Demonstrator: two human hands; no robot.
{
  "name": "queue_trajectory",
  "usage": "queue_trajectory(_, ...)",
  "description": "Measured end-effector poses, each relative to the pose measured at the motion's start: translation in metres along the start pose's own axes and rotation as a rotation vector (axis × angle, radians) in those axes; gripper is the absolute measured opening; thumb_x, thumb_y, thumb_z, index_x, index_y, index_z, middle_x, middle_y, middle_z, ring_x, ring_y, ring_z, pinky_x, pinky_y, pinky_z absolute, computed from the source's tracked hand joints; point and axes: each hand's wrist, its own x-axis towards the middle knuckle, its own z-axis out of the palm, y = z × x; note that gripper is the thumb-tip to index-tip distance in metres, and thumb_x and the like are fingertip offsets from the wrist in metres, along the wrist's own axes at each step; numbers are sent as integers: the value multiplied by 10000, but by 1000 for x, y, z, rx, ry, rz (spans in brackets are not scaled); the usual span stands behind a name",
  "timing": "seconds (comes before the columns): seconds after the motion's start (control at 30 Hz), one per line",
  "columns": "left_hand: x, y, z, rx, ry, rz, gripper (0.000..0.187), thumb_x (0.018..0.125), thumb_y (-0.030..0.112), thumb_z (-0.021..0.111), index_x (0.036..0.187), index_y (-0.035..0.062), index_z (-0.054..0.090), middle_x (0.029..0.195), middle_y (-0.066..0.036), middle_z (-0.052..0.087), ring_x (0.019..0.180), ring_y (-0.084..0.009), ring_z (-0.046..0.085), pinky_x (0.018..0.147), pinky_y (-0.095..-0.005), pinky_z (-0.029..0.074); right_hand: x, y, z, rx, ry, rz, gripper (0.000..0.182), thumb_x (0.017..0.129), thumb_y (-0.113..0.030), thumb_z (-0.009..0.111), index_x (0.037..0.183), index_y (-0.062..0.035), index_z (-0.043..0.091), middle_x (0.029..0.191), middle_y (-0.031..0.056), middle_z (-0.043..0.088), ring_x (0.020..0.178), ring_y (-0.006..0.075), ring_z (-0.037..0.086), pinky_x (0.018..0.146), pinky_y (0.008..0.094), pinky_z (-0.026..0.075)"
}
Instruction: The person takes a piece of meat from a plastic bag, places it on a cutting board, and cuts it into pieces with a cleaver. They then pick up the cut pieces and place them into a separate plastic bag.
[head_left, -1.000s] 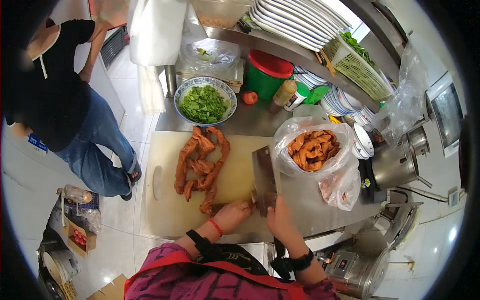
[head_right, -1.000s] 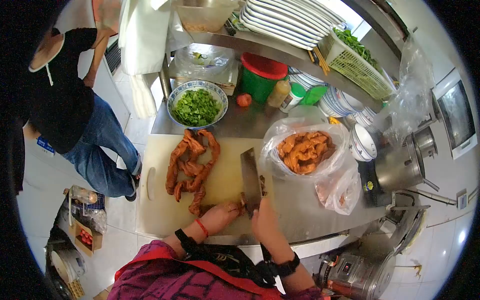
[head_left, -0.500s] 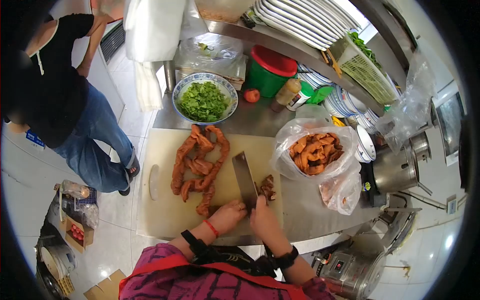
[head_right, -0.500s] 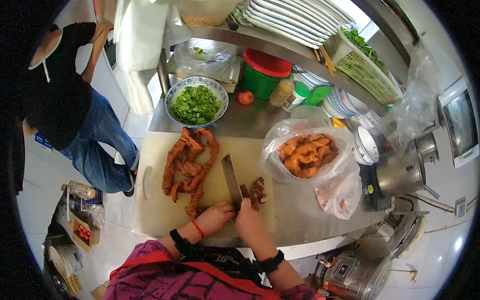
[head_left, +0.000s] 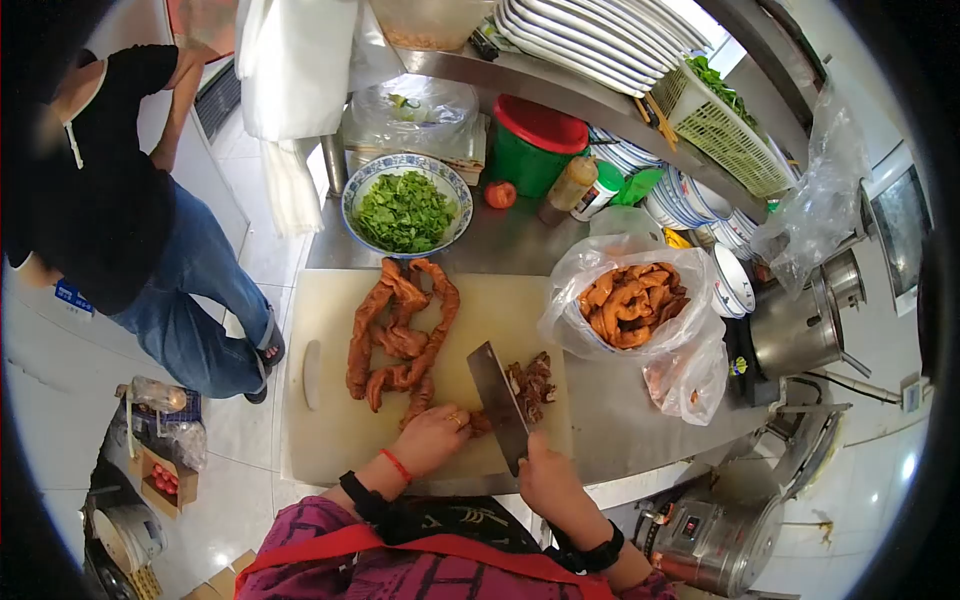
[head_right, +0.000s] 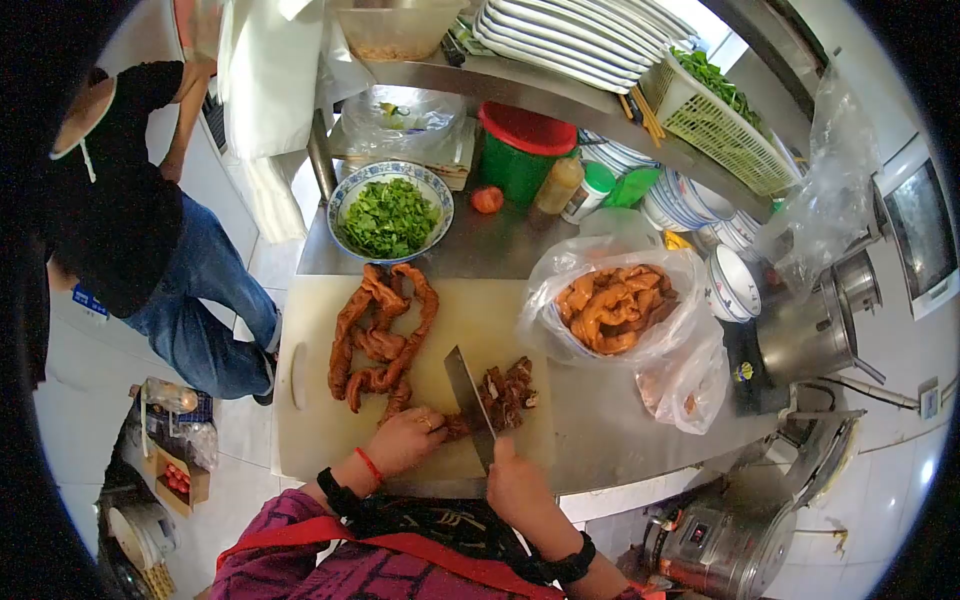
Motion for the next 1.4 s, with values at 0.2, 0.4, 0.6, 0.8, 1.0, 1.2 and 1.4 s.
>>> queue_trajectory(0.2,2,-1,-2,-53,-33,-11,168,707,111,511,840,47,589,899,-75,541,904,-229,527,757,-314,475,32,-5,20,-13,-40,50,222,800,-32,468,973,20,340,702,308,557,673,481,555,607,558,415)
queue_trajectory(0.4,9,-3,13,-120,-3,27,185,716,112,512,866,40,591,886,-86,546,907,-246,532,765,-324,477,54,4,21,41,154,10,239,801,-35,473,992,24,342,711,306,545,687,486,539,600,545,410)
queue_trajectory(0.6,7,-11,19,-68,-27,22,151,720,116,506,816,38,591,875,-87,549,895,-243,533,733,-333,489,3,30,30,-70,126,-85,223,780,-13,464,981,16,372,697,287,558,675,499,532,601,551,414)
queue_trajectory(0.8,10,-1,5,-89,-133,-23,257,729,113,506,957,40,599,952,-102,553,931,-265,537,792,-348,479,33,2,20,-23,53,22,227,797,-43,476,993,17,377,809,318,527,771,488,524,656,542,410)
queue_trajectory(1.0,16,-3,11,-113,-110,27,229,735,113,502,928,34,598,970,-97,547,962,-272,528,794,-358,481,36,7,12,82,322,-25,278,809,-81,505,1040,19,386,834,313,531,775,485,521,650,528,414)
queue_trajectory(1.2,16,0,17,-122,64,24,149,729,120,503,811,30,590,892,-94,534,915,-249,529,747,-336,492,0,-7,6,-55,50,60,249,797,-54,480,1002,-11,344,723,300,559,703,492,545,634,557,423)
queue_trajectory(1.4,16,-1,18,-129,12,-6,140,723,111,509,803,28,588,899,-95,538,904,-249,531,757,-334,491,-5,-11,1,-70,-83,105,244,773,-11,449,993,2,343,747,319,560,728,489,555,646,564,420)
